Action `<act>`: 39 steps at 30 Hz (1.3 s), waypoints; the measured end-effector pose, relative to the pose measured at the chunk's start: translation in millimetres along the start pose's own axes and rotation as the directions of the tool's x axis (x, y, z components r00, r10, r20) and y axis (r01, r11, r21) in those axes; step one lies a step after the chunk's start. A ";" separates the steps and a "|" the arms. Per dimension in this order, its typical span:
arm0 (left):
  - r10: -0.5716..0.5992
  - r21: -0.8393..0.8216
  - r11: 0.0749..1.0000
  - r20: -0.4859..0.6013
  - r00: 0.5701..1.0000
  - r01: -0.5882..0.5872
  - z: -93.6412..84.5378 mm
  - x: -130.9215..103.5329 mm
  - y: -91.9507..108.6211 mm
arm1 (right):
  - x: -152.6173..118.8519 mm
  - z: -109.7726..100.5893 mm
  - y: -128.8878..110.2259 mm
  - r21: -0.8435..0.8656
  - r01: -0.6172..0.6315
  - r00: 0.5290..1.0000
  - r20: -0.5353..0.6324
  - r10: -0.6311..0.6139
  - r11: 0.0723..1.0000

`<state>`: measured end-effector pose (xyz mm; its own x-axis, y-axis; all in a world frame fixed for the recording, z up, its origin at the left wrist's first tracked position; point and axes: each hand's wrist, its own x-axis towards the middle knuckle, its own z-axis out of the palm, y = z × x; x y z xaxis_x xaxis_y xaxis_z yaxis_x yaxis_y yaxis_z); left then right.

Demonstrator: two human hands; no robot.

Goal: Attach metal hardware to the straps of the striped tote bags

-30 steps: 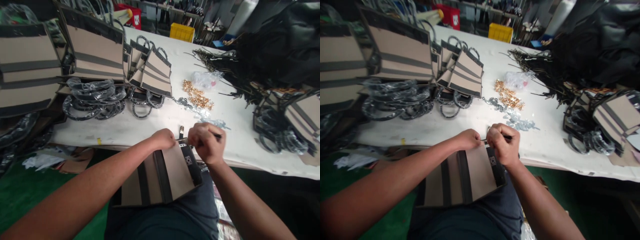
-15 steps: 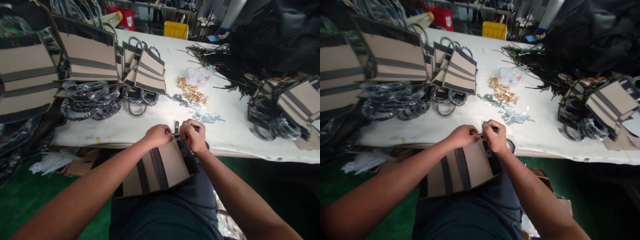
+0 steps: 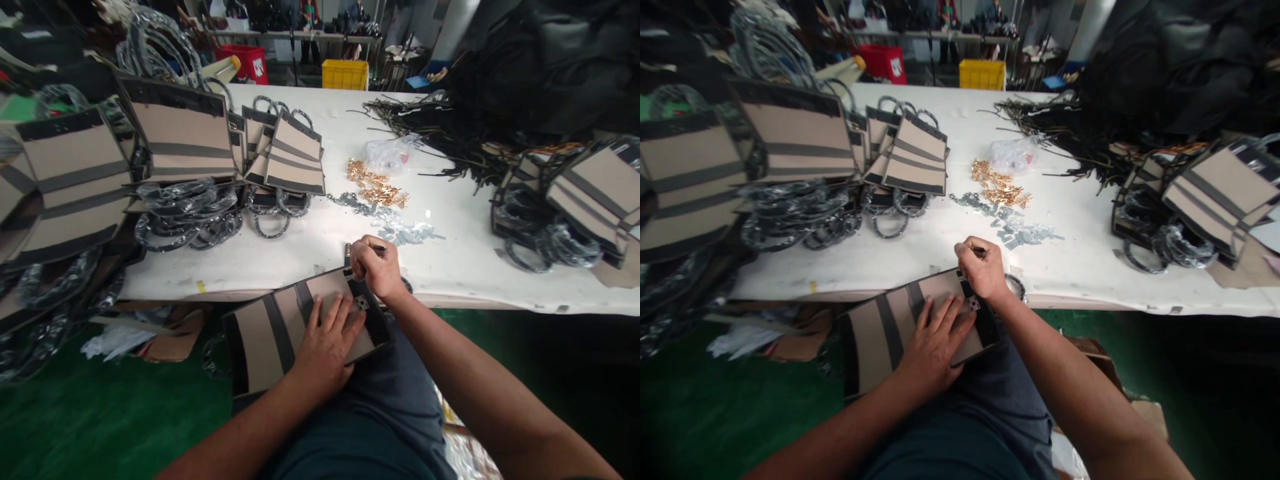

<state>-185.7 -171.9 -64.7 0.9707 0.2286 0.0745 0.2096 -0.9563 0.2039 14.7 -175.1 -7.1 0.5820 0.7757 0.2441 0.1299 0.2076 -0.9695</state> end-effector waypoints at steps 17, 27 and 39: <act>0.047 -0.002 0.999 0.104 0.993 -0.047 -36.1 11.3 -18.7 | -21.9 -19.7 8.5 0.211 -0.073 0.996 -0.035 0.082 0.975; 0.074 -0.041 0.997 0.133 0.988 -0.070 -33.5 12.5 -23.1 | -36.2 -18.9 3.8 0.086 -0.011 0.999 -0.029 0.014 0.996; 0.092 -0.030 0.996 0.189 0.978 -0.088 -34.1 18.7 -23.8 | -38.9 -17.3 6.3 0.065 -0.051 0.999 0.001 0.051 0.997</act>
<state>-176.5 -138.7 -34.8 0.9905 0.1009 -0.0930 0.1197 -0.9668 0.2260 6.7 -214.3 -23.0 0.5867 0.7860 0.1947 0.0476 0.2065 -0.9773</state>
